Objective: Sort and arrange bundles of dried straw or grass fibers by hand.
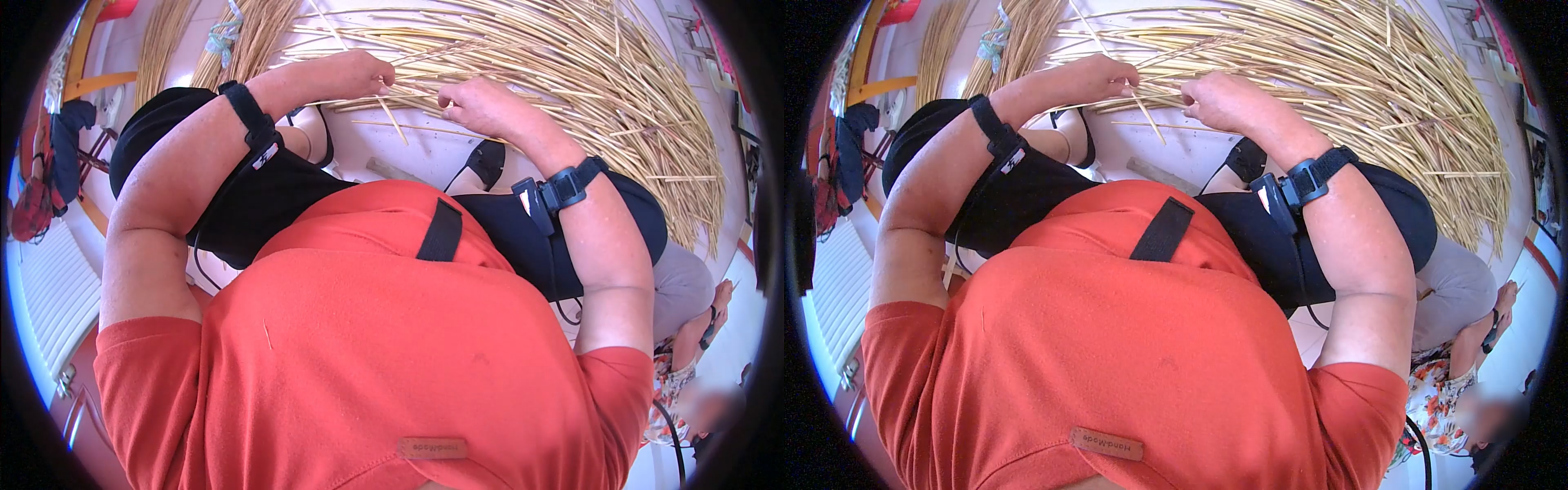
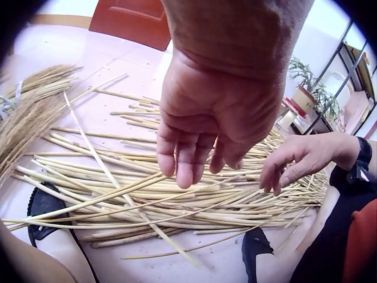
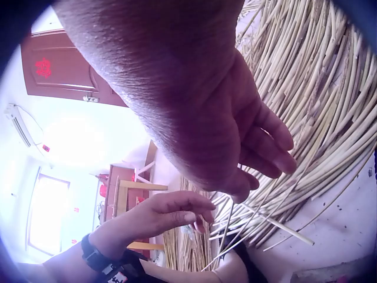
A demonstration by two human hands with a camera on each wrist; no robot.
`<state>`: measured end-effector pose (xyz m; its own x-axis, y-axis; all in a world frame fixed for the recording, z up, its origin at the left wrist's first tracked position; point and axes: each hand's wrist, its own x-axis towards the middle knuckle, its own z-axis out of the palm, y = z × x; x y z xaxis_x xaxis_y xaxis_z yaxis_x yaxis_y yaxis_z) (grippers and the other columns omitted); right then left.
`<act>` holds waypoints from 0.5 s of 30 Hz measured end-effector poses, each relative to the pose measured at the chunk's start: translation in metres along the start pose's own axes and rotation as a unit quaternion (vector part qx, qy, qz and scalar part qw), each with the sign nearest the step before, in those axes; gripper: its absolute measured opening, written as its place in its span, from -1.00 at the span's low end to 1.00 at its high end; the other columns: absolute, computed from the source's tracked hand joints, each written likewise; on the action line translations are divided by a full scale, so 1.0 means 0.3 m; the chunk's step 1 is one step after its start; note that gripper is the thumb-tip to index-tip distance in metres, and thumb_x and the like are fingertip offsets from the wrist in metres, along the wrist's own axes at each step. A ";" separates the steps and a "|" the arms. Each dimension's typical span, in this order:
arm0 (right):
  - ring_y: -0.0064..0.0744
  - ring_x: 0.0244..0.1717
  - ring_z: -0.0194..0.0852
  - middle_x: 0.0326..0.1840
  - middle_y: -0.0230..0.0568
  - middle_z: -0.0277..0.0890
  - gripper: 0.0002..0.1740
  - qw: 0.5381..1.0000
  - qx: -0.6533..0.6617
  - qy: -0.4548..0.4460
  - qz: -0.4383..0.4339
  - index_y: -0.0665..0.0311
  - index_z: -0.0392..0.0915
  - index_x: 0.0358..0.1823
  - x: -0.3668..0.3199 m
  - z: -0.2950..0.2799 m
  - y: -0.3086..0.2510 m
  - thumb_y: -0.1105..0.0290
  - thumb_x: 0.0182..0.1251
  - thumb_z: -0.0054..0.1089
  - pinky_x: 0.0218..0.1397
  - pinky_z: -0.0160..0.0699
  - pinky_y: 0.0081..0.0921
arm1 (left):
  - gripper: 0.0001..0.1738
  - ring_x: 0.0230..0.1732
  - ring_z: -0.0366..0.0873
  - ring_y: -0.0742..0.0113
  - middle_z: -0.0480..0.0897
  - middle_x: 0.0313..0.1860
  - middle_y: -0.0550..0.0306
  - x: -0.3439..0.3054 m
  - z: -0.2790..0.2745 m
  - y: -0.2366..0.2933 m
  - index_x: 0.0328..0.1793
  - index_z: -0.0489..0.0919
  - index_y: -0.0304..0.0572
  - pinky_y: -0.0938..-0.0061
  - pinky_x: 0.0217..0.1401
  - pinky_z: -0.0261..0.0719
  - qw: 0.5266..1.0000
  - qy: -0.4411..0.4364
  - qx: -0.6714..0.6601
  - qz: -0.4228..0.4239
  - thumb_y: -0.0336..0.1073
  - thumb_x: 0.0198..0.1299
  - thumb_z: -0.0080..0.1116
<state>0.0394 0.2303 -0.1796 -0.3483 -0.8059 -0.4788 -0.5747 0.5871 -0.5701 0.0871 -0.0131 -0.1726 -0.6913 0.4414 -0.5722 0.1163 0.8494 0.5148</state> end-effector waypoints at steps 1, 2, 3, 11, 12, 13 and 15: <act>0.02 -0.26 0.56 -0.37 0.04 0.58 -0.73 1.000 0.000 0.001 0.001 0.22 0.54 -0.13 0.002 0.002 0.003 0.23 0.25 0.08 -0.16 0.48 -0.13 | -0.67 -0.12 0.59 -0.02 0.63 -0.16 -0.12 0.004 0.002 -0.004 0.10 0.52 -0.14 0.20 -0.03 0.49 1.000 0.000 0.001 0.001 -0.22 0.25 0.05; 0.02 -0.26 0.56 -0.37 0.05 0.58 -0.73 1.000 -0.005 0.002 -0.003 0.22 0.54 -0.13 0.004 0.005 0.006 0.23 0.25 0.08 -0.16 0.48 -0.13 | -0.68 -0.13 0.59 -0.01 0.63 -0.17 -0.11 0.007 0.006 -0.008 0.09 0.52 -0.14 0.20 -0.03 0.49 1.000 0.005 0.008 0.005 -0.22 0.26 0.05; 0.03 -0.26 0.56 -0.37 0.05 0.58 -0.72 1.000 -0.010 0.002 -0.006 0.23 0.54 -0.13 0.003 0.005 0.004 0.23 0.25 0.08 -0.15 0.48 -0.12 | -0.69 -0.13 0.59 -0.01 0.63 -0.17 -0.11 0.007 0.005 -0.005 0.08 0.53 -0.13 0.20 -0.04 0.49 1.000 0.010 0.015 0.009 -0.22 0.26 0.05; 0.04 -0.25 0.56 -0.36 0.06 0.58 -0.72 1.000 -0.020 -0.007 -0.003 0.23 0.55 -0.13 -0.007 -0.003 -0.001 0.23 0.25 0.05 -0.14 0.48 -0.11 | -0.72 -0.11 0.60 -0.06 0.65 -0.20 -0.15 -0.005 -0.006 0.027 0.00 0.57 -0.13 0.16 -0.02 0.51 1.000 0.005 -0.008 -0.014 -0.20 0.22 0.09; 0.04 -0.25 0.56 -0.36 0.06 0.58 -0.72 1.000 -0.020 -0.009 0.000 0.23 0.55 -0.13 -0.008 -0.004 -0.003 0.23 0.25 0.05 -0.14 0.48 -0.11 | -0.71 -0.11 0.60 -0.05 0.65 -0.20 -0.14 -0.006 -0.009 0.029 0.01 0.57 -0.12 0.16 -0.02 0.51 1.000 0.001 -0.007 -0.014 -0.19 0.22 0.10; 0.04 -0.25 0.56 -0.36 0.06 0.58 -0.72 1.000 -0.019 -0.009 0.000 0.23 0.55 -0.13 -0.007 -0.003 -0.003 0.23 0.25 0.05 -0.14 0.48 -0.11 | -0.71 -0.11 0.60 -0.05 0.65 -0.20 -0.14 -0.004 -0.008 0.028 0.01 0.57 -0.12 0.16 -0.02 0.51 1.000 0.001 -0.007 -0.014 -0.19 0.22 0.10; 0.04 -0.25 0.56 -0.36 0.06 0.58 -0.72 1.000 -0.018 -0.004 -0.006 0.23 0.55 -0.13 -0.006 -0.001 -0.001 0.23 0.25 0.05 -0.14 0.48 -0.11 | -0.70 -0.10 0.60 -0.05 0.65 -0.20 -0.14 -0.001 -0.005 0.028 0.01 0.57 -0.11 0.16 -0.02 0.51 1.000 -0.002 -0.007 -0.015 -0.17 0.22 0.11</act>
<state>0.0400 0.2315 -0.1783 -0.3355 -0.8119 -0.4777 -0.6049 0.5744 -0.5514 0.0872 -0.0068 -0.1670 -0.6917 0.4174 -0.5893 0.0864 0.8580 0.5063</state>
